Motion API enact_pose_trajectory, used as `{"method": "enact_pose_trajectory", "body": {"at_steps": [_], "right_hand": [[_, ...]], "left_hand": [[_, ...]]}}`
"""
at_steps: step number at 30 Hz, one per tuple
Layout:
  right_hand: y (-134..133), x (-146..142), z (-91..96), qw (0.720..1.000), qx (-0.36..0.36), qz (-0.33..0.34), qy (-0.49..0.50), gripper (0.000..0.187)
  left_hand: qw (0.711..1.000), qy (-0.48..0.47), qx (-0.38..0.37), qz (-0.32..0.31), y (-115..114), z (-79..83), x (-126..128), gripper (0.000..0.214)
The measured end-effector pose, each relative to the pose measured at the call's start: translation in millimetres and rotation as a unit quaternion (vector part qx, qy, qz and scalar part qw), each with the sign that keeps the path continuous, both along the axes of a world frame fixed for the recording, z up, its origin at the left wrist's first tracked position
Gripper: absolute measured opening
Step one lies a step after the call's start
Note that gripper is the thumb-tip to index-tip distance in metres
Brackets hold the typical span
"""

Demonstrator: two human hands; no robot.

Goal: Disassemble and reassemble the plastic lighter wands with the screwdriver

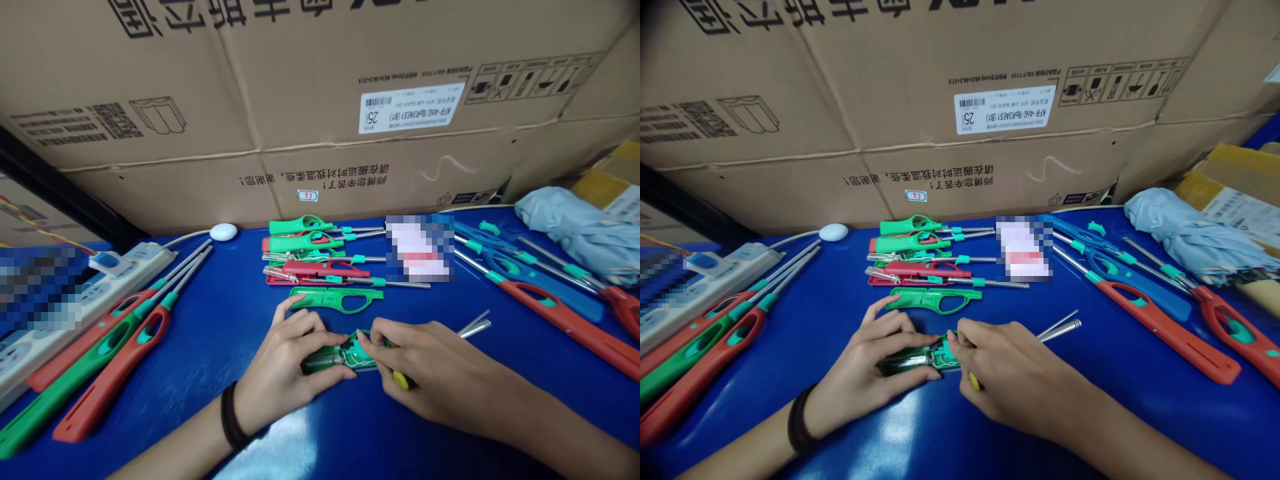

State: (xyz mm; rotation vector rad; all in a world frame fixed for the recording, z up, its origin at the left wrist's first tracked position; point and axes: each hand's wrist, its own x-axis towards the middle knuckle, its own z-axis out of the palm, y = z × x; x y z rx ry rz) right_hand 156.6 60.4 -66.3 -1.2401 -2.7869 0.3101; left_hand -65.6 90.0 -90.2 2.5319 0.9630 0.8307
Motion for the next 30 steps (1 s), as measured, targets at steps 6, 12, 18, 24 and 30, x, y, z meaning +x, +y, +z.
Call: {"method": "enact_pose_trajectory", "body": {"at_steps": [6,12,18,24,30], "right_hand": [[3.6,4.3,7.7,0.999,-0.025,-0.010,0.034,0.025],[13.7,12.3,10.3,0.995,-0.021,-0.022,0.091,0.020],[15.1,11.7,9.6,0.992,-0.052,-0.038,0.111,0.013],[13.4,9.1,7.6,0.992,-0.072,-0.035,0.098,0.013],[10.8,4.0,3.9,0.997,-0.043,-0.012,0.063,0.017]], "left_hand": [[1.000,0.014,0.013,0.001,1.2,0.9,-0.9,0.030],[0.999,0.021,0.035,0.001,1.0,1.1,-1.4,0.029],[0.999,0.019,0.040,0.006,0.6,-0.3,-1.4,0.030],[1.000,0.010,0.023,0.010,0.9,-0.3,-0.8,0.030],[1.000,0.003,0.004,0.010,0.7,0.0,0.4,0.030]]}}
